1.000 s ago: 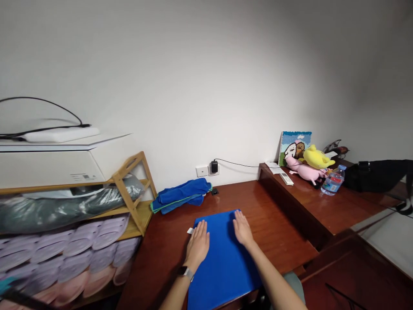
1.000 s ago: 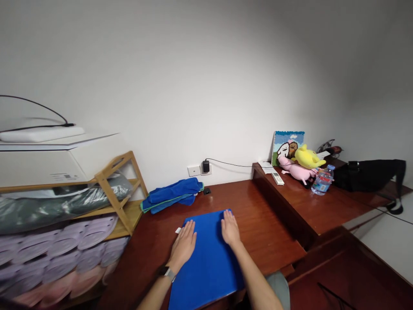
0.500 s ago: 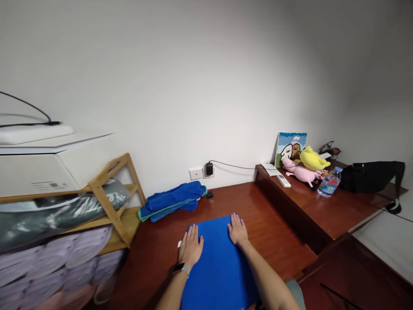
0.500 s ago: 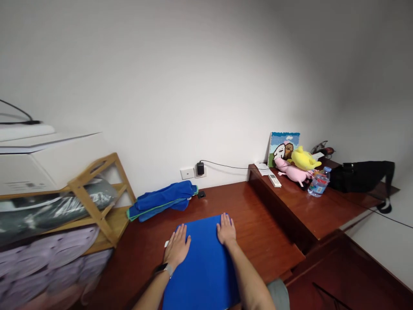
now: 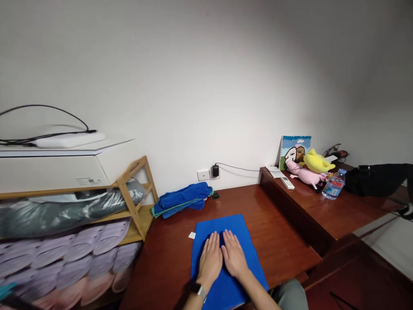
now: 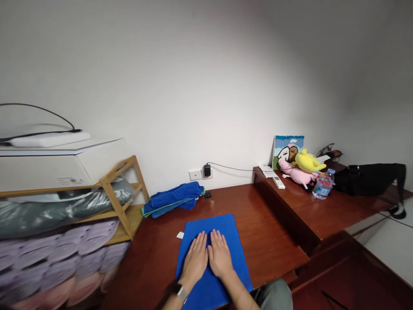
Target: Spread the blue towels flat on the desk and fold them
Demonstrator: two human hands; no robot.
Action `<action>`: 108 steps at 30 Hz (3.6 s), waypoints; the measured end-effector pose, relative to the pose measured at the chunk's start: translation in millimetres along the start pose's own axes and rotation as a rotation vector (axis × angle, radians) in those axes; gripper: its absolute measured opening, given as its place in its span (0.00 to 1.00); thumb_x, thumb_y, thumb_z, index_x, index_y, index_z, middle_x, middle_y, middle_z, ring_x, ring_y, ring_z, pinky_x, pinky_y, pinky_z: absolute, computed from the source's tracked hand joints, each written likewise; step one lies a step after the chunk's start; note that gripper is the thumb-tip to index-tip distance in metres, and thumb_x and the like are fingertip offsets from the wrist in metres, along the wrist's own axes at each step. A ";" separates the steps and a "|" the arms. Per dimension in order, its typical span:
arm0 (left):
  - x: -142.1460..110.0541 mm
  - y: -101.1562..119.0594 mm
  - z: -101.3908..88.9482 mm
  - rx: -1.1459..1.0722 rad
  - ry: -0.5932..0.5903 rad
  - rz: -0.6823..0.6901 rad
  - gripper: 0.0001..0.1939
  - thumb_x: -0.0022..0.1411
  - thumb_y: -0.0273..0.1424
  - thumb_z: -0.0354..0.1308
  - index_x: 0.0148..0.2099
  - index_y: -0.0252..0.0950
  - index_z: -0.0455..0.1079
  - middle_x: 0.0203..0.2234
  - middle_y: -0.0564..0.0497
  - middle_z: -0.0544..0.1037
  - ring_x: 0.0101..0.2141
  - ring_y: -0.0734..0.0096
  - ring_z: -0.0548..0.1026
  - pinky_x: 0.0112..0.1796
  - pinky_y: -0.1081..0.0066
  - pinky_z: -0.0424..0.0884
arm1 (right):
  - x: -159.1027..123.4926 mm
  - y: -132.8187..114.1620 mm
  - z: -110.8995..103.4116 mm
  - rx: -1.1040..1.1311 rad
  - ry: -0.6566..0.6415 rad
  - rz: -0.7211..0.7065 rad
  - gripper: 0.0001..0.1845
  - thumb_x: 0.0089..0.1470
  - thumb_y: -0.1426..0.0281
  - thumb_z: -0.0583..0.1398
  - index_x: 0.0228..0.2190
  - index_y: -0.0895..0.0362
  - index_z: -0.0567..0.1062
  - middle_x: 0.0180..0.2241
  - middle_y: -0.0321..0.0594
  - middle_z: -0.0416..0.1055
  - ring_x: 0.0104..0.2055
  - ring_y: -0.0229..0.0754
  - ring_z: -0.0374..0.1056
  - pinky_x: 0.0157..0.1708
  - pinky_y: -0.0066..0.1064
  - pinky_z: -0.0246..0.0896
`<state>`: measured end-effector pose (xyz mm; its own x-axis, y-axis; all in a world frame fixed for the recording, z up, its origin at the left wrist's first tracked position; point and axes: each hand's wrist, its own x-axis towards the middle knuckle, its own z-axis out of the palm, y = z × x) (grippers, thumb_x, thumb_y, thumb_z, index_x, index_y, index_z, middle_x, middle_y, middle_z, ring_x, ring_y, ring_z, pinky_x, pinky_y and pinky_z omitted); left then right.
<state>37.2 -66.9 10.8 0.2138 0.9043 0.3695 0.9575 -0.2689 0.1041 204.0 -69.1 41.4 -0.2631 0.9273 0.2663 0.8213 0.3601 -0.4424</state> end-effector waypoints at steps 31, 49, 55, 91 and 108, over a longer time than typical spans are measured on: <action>7.7 -18.1 -13.0 -0.062 0.064 -0.077 0.33 0.77 0.37 0.37 0.79 0.35 0.48 0.75 0.43 0.59 0.75 0.57 0.55 0.73 0.50 0.55 | 31.0 14.1 -23.6 -0.058 -0.057 0.085 0.35 0.75 0.61 0.38 0.75 0.61 0.53 0.76 0.43 0.46 0.79 0.46 0.39 0.77 0.43 0.34; -42.5 -38.7 -17.5 -0.009 -0.137 -0.233 0.35 0.76 0.40 0.34 0.77 0.28 0.53 0.73 0.37 0.61 0.73 0.55 0.59 0.72 0.50 0.56 | -12.4 52.7 -57.6 -0.115 -0.201 0.280 0.35 0.74 0.60 0.42 0.75 0.61 0.53 0.76 0.44 0.44 0.79 0.45 0.39 0.77 0.42 0.34; -54.2 -4.5 -32.2 -0.037 0.007 -0.040 0.33 0.77 0.39 0.35 0.77 0.33 0.53 0.75 0.44 0.60 0.74 0.59 0.57 0.72 0.55 0.57 | -41.7 -3.0 -39.0 -0.044 -0.021 0.114 0.34 0.75 0.61 0.40 0.74 0.61 0.55 0.76 0.42 0.47 0.79 0.46 0.40 0.78 0.43 0.36; -106.4 -7.9 -35.9 0.104 -0.056 -0.213 0.32 0.75 0.38 0.37 0.71 0.30 0.65 0.70 0.39 0.68 0.69 0.56 0.67 0.68 0.54 0.65 | -72.0 -18.9 -10.5 -0.086 -0.032 0.212 0.30 0.73 0.59 0.48 0.72 0.48 0.63 0.76 0.40 0.51 0.78 0.48 0.45 0.76 0.48 0.38; -128.8 -134.8 -100.8 0.537 -0.124 -0.386 0.30 0.59 0.30 0.51 0.61 0.39 0.79 0.65 0.42 0.76 0.65 0.48 0.73 0.63 0.48 0.68 | -8.9 14.9 -7.8 -0.158 -0.071 0.372 0.36 0.71 0.44 0.46 0.73 0.41 0.59 0.78 0.37 0.44 0.80 0.59 0.35 0.75 0.59 0.27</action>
<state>-138.9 -180.6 42.2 -0.1734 0.9424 0.2861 0.9262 0.2548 -0.2778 222.6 -72.8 39.1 0.0367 0.9980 0.0506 0.9331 -0.0161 -0.3593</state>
